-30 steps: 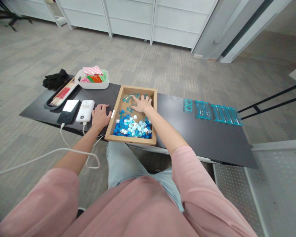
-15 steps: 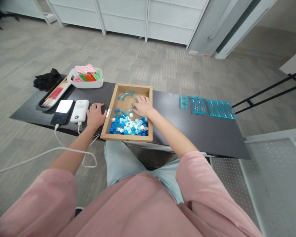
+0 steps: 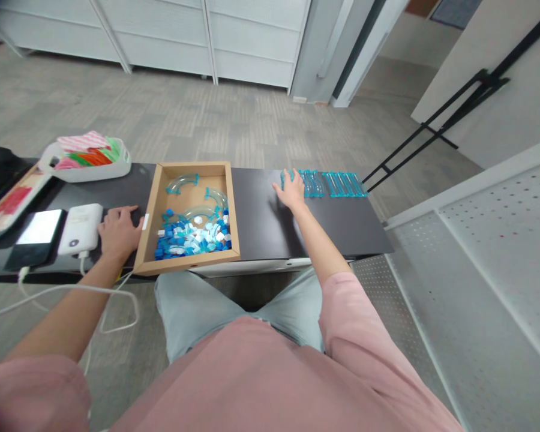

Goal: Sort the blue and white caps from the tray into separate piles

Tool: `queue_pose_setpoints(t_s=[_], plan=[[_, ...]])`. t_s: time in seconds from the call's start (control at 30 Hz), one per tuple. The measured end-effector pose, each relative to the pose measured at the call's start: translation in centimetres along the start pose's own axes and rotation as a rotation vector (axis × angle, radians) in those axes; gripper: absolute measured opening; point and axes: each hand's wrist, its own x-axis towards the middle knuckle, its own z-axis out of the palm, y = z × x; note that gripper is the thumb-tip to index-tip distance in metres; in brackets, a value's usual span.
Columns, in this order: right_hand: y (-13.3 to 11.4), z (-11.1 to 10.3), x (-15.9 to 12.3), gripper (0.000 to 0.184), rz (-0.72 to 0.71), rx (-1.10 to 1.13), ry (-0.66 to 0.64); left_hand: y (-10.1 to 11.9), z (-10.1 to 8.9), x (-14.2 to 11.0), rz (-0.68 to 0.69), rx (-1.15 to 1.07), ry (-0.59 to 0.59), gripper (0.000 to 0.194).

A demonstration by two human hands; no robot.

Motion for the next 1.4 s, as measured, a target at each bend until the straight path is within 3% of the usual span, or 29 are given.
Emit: queue_pose_setpoints(t_s=[0.13, 0.3, 0.4, 0.6, 0.8, 1.03, 1.2, 1.3, 1.4], plan=[[0.3, 2.6, 0.3, 0.063, 0.077, 0.042, -0.015, 0.5, -0.7, -0.2, -0.012, 0.001, -0.034, 0.065], [-1.0, 4.1, -0.9, 0.032, -0.031, 0.096, 0.053, 0.9, -1.2, -0.5, -0.013, -0.001, -0.039, 0.065], [-0.8, 4.4, -1.2, 0.038, -0.067, 0.100, 0.069, 0.8, -1.1, -0.4, -0.006, 0.000, -0.033, 0.063], [-0.3, 4.8, -0.5, 0.071, -0.058, 0.142, 0.109, 0.6, -0.8, -0.3, 0.003, -0.023, -0.026, 0.060], [-0.7, 4.9, 0.7, 0.046, 0.046, 0.162, 0.100, 0.2, -0.3, -0.4, 0.016, -0.057, 0.006, 0.059], [-1.9, 5.0, 1.3, 0.027, -0.006, 0.346, 0.164, 0.5, 0.0, -0.5, 0.007, -0.057, 0.025, 0.062], [-6.6, 4.2, 3.2, 0.025, -0.335, 0.546, 0.176, 0.3, 0.3, -0.5, 0.019, -0.063, 0.041, 0.061], [-11.1, 3.7, 4.5, 0.028, -0.525, 0.483, 0.072, 0.2, 0.4, -0.4, 0.019, -0.068, 0.039, 0.061], [-14.3, 3.4, 5.2, 0.038, -0.594, 0.359, -0.027, 0.2, 0.4, -0.4, 0.020, -0.074, 0.038, 0.060]])
